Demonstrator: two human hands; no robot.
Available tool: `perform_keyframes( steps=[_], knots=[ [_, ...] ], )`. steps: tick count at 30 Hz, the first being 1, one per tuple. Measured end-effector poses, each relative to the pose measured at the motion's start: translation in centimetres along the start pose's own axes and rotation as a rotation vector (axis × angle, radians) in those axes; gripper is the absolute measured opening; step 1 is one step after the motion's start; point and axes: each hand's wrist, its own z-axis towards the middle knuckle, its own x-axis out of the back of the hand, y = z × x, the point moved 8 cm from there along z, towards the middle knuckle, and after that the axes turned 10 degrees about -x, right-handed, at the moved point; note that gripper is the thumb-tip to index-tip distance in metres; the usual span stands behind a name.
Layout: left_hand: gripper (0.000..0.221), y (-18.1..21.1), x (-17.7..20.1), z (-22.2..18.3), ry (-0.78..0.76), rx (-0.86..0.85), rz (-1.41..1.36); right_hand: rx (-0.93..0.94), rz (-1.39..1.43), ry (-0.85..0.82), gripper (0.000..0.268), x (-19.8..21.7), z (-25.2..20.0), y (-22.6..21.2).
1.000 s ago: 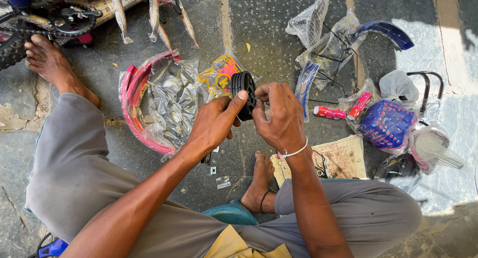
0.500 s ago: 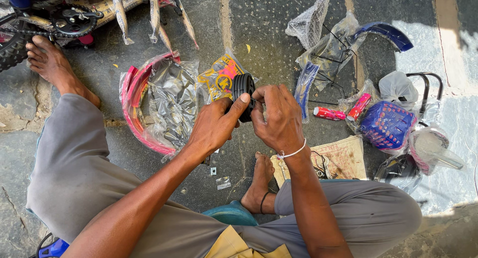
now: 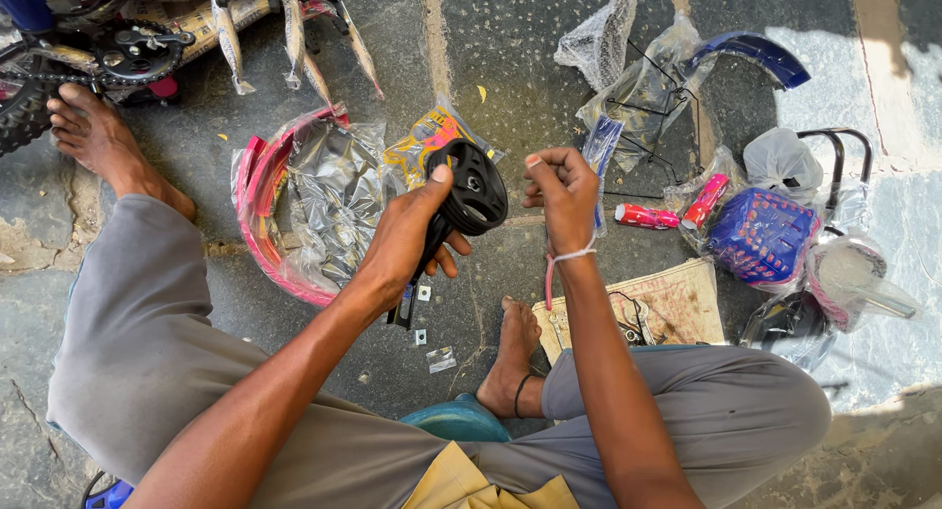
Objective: The person assembles small components onto a bicycle wheel using a screwdriver and pliers while sitting in a repair area with various bike parts scattered around.
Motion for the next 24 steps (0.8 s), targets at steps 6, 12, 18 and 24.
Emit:
perform_keyframes(
  steps=[6,12,18,24],
  knots=[
    [0.068,0.3,1.4,0.6,0.05,-0.036,-0.087,-0.25,-1.157,0.311,0.045,7.5,2.5,22.7],
    [0.06,-0.9,1.9,0.7,0.036,0.027,-0.301,-0.266,-1.202,0.341,0.052,10.4,0.1,29.3],
    [0.046,0.6,2.5,0.2,0.151,-0.068,-0.164,-0.331,-1.092,0.357,0.043,10.9,0.9,29.4],
    [0.033,0.5,3.8,0.2,0.237,-0.121,-0.283,-0.467,-0.764,0.313,0.046,10.2,2.0,25.3]
  ],
)
